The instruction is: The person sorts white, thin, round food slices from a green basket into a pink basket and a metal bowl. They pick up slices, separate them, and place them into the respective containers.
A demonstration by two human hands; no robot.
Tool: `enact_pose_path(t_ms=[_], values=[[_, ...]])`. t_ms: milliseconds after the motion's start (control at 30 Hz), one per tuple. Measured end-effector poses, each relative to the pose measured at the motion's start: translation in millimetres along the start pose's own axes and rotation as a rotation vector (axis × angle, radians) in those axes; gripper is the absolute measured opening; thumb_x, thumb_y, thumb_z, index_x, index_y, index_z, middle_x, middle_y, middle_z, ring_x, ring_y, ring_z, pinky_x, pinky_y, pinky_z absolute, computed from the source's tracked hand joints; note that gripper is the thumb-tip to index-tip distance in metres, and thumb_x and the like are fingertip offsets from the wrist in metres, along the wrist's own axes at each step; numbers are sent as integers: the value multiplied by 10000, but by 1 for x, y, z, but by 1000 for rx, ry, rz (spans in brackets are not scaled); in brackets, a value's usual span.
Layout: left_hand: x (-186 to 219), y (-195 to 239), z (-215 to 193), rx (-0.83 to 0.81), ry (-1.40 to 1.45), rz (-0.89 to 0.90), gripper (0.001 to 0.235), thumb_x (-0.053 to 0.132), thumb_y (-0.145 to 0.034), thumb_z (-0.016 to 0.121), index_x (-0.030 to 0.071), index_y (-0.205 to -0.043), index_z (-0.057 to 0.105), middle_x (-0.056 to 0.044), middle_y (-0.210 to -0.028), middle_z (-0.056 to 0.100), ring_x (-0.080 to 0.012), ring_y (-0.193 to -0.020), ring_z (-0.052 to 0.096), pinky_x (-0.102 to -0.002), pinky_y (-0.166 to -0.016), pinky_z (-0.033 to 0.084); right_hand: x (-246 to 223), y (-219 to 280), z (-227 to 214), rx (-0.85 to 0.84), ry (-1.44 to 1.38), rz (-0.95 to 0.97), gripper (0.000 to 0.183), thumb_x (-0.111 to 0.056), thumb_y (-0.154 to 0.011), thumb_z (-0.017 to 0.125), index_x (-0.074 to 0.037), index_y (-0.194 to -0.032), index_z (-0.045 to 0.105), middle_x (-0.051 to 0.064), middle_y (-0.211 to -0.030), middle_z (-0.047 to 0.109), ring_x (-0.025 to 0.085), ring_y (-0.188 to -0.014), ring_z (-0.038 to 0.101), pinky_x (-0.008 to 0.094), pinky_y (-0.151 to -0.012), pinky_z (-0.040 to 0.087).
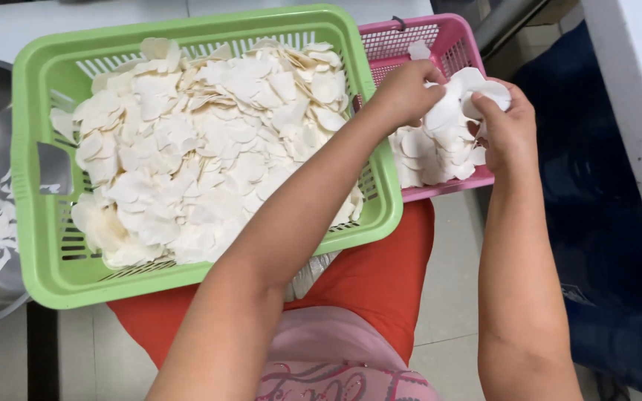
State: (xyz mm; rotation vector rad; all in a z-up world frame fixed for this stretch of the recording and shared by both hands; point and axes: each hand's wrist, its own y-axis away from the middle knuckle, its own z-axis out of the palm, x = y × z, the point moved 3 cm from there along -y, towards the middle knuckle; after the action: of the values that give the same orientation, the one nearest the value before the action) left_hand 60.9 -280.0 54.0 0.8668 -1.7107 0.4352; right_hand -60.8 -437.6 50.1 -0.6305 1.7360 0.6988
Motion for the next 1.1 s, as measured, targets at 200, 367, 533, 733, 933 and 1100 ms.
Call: enact_pose_path(t_ms=[200, 367, 533, 733, 933, 1100], values=[[-8, 5, -52, 107, -160, -47, 466, 104, -983, 527, 103, -1448, 507, -70, -1460, 615, -7, -427, 486, -158, -458, 550, 28, -2, 3, 49, 575, -492, 493, -200, -1044, 672, 92, -1405, 507, 305, -1354, 508, 409, -1207, 583, 458, -995, 491], [-107, 34, -145, 387, -307, 41, 243, 58, -916, 568, 99, -1109, 710, -84, -1049, 742, -207, -910, 702, -342, -873, 579, -4, 48, 93, -189, 408, -676, 385, 68, -915, 710, -3, -1280, 608, 149, -1224, 585, 265, -1087, 599, 359, -854, 566], [-137, 69, -139, 247, -707, 50, 256, 253, -824, 817, 143, -1049, 763, -105, -953, 721, -353, -1004, 697, -515, -837, 580, 18, 60, 182, -467, 437, -623, 360, 57, -907, 704, -54, -1250, 709, 164, -1168, 668, 370, -1055, 701, 433, -841, 630], [-146, 76, -119, 252, -906, 73, 609, 277, -876, 787, 76, -1407, 568, -145, -1213, 622, -352, -1216, 536, -539, -991, 471, 58, 29, 219, -434, 1030, -583, 532, -4, -839, 729, -51, -1343, 565, 199, -1269, 554, 417, -1079, 690, 507, -913, 617], [-161, 87, -134, 210, -758, 3, 267, 125, -889, 690, 139, -1156, 703, -86, -1016, 671, -332, -1061, 655, -501, -890, 525, 14, 19, 216, -386, 944, -580, 347, -121, -935, 608, -193, -1272, 646, 158, -1060, 687, 405, -1038, 697, 530, -915, 576], [-151, 105, -168, 272, -593, -66, 290, 57, -929, 608, 106, -1207, 675, -176, -1087, 631, -441, -1048, 683, -570, -860, 567, 30, -26, 227, -372, 819, -618, 246, -131, -947, 577, -122, -1110, 761, 168, -1096, 655, 401, -1074, 676, 471, -936, 565]])
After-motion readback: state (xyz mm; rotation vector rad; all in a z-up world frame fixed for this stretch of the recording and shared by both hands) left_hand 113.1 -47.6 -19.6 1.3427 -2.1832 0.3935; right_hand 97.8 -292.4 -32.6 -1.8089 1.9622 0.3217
